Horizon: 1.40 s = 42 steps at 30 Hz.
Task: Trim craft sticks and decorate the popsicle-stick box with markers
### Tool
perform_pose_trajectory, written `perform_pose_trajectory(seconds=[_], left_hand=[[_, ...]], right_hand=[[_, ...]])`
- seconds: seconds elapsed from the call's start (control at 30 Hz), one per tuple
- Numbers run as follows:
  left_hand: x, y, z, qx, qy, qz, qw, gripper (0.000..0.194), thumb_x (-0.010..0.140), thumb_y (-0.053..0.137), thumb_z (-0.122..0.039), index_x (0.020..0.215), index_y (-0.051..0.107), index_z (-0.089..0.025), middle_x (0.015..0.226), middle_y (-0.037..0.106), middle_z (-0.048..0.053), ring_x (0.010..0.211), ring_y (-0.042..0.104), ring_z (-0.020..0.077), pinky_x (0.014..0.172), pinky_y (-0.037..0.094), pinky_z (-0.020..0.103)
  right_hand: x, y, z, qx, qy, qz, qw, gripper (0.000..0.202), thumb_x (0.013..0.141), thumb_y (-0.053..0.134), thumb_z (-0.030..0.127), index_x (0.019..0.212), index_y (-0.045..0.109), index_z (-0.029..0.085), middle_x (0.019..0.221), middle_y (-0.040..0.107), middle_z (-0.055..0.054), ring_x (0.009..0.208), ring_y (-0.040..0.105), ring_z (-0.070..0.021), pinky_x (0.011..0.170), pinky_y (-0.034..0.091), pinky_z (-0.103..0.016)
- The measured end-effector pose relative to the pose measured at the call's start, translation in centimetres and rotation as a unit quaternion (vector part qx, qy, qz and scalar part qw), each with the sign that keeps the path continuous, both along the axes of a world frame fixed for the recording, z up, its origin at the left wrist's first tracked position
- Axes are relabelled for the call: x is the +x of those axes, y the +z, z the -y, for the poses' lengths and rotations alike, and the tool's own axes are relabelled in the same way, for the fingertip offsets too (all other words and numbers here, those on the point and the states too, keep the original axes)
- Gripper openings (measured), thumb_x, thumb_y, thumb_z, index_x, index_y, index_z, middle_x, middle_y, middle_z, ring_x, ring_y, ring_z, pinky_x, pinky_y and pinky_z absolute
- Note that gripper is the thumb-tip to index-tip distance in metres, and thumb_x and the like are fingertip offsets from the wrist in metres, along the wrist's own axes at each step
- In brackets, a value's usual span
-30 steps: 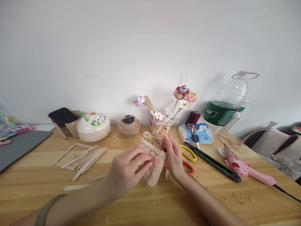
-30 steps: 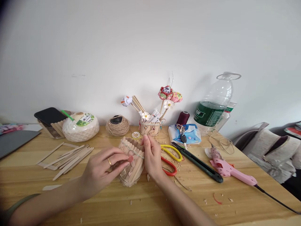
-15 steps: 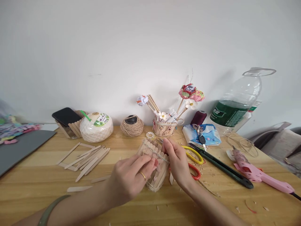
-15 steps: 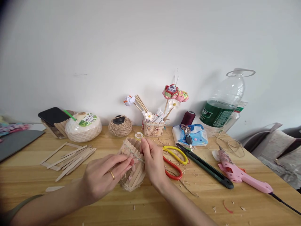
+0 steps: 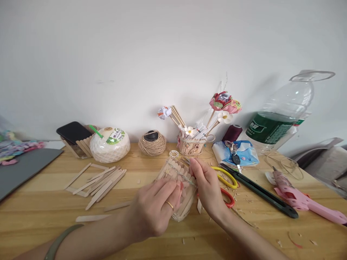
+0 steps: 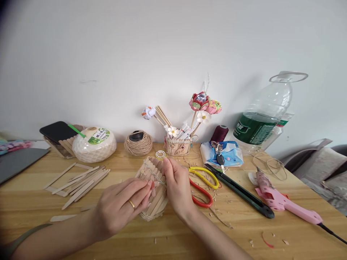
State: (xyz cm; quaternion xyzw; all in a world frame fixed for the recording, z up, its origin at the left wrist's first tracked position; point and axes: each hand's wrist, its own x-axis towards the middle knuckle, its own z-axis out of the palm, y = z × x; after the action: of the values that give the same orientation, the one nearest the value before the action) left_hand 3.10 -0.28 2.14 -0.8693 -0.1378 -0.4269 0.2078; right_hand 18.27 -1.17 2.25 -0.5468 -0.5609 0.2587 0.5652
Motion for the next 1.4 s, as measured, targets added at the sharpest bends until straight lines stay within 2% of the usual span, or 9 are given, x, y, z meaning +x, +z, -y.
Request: perform_pose_trajectory(seconds=[0.33, 0.5, 0.63, 0.77, 0.9, 1.0, 1.1, 1.27, 1.4], left_hand=[[0.0, -0.5, 0.1, -0.022, 0.0, 0.02, 1.0, 0.01, 0.079, 0.054, -0.002, 0.084, 0.061, -0.007, 0.07, 0.068, 0.008, 0.066, 0.067, 0.0166, 0.057, 0.057, 0.026], [0.0, -0.2, -0.3, -0.092, -0.032, 0.04, 0.994, 0.011, 0.08, 0.053, -0.001, 0.086, 0.061, -0.007, 0.071, 0.067, 0.008, 0.067, 0.063, 0.0157, 0.059, 0.056, 0.026], [-0.7, 0.2, -0.5, -0.202, -0.031, 0.024, 0.979, 0.021, 0.082, 0.058, -0.019, 0.102, 0.062, -0.014, 0.098, 0.065, 0.011, 0.098, 0.055, 0.0243, 0.085, 0.051, 0.042], [-1.9, 0.0, -0.3, -0.361, 0.05, -0.037, 0.93, 0.07, 0.068, 0.066, -0.054, 0.128, 0.046, -0.024, 0.138, 0.036, 0.015, 0.126, 0.033, 0.0386, 0.097, 0.036, 0.06], [-2.8, 0.4, 0.0, -0.527, 0.078, -0.08, 0.843, 0.096, 0.062, 0.072, -0.051, 0.141, 0.021, -0.029, 0.145, 0.026, 0.014, 0.124, 0.041, 0.036, 0.094, 0.043, 0.054], [-3.3, 1.4, 0.1, -0.579, 0.081, -0.08, 0.807, 0.098, 0.06, 0.074, -0.043, 0.139, 0.019, -0.023, 0.134, 0.043, 0.018, 0.109, 0.056, 0.0331, 0.082, 0.051, 0.046], [-3.6, 2.8, -0.1, -0.575, 0.068, -0.095, 0.81, 0.083, 0.061, 0.073, -0.036, 0.132, 0.033, -0.023, 0.118, 0.059, 0.013, 0.093, 0.064, 0.0289, 0.075, 0.054, 0.04], [-3.7, 4.4, -0.6, -0.516, 0.056, -0.19, 0.834, 0.084, 0.054, 0.074, -0.026, 0.131, 0.043, -0.023, 0.138, 0.044, 0.011, 0.109, 0.056, 0.0321, 0.087, 0.049, 0.042], [-3.8, 3.9, -1.2, -0.483, 0.03, -0.237, 0.842, 0.089, 0.058, 0.075, -0.032, 0.137, 0.034, -0.026, 0.142, 0.04, 0.01, 0.128, 0.036, 0.0358, 0.105, 0.027, 0.055]], right_hand=[[-0.3, 0.0, 0.1, 0.009, 0.004, -0.015, 1.0, 0.034, 0.087, 0.04, 0.039, 0.059, 0.035, 0.022, 0.056, 0.032, 0.005, 0.053, 0.028, -0.0115, 0.049, 0.027, -0.024], [0.0, -0.1, -0.1, 0.004, -0.01, -0.043, 0.999, 0.037, 0.086, 0.044, 0.043, 0.058, 0.035, 0.022, 0.056, 0.031, 0.005, 0.053, 0.028, -0.0116, 0.049, 0.026, -0.024], [0.2, -0.2, -0.1, -0.001, -0.035, -0.098, 0.995, 0.037, 0.087, 0.043, 0.046, 0.06, 0.038, 0.021, 0.058, 0.034, 0.005, 0.054, 0.031, -0.0121, 0.05, 0.028, -0.024], [-1.1, -0.7, 1.0, -0.015, -0.046, -0.164, 0.985, 0.036, 0.087, 0.039, 0.052, 0.066, 0.036, 0.023, 0.059, 0.034, 0.006, 0.051, 0.032, -0.0117, 0.047, 0.032, -0.023], [-1.5, -0.6, 2.6, -0.045, -0.007, -0.212, 0.976, 0.036, 0.086, 0.042, 0.053, 0.066, 0.035, 0.023, 0.059, 0.035, 0.006, 0.051, 0.036, -0.0116, 0.047, 0.035, -0.021], [0.5, -0.3, 3.5, -0.043, -0.007, -0.115, 0.992, 0.028, 0.086, 0.045, 0.047, 0.072, 0.044, 0.023, 0.066, 0.043, 0.004, 0.063, 0.044, -0.0138, 0.06, 0.041, -0.023], [3.3, -1.0, 4.4, -0.067, 0.037, 0.052, 0.996, 0.019, 0.089, 0.041, 0.038, 0.084, 0.052, 0.023, 0.075, 0.051, 0.0, 0.071, 0.05, -0.017, 0.066, 0.044, -0.028], [5.5, -3.0, 6.9, -0.107, 0.134, 0.322, 0.931, 0.016, 0.087, 0.045, 0.023, 0.091, 0.06, 0.022, 0.098, 0.06, -0.009, 0.089, 0.059, -0.0244, 0.078, 0.049, -0.039], [7.9, -3.3, 7.6, -0.006, 0.07, 0.411, 0.909, 0.025, 0.092, 0.04, 0.026, 0.109, 0.057, 0.023, 0.114, 0.059, -0.011, 0.106, 0.056, -0.024, 0.088, 0.048, -0.038]])
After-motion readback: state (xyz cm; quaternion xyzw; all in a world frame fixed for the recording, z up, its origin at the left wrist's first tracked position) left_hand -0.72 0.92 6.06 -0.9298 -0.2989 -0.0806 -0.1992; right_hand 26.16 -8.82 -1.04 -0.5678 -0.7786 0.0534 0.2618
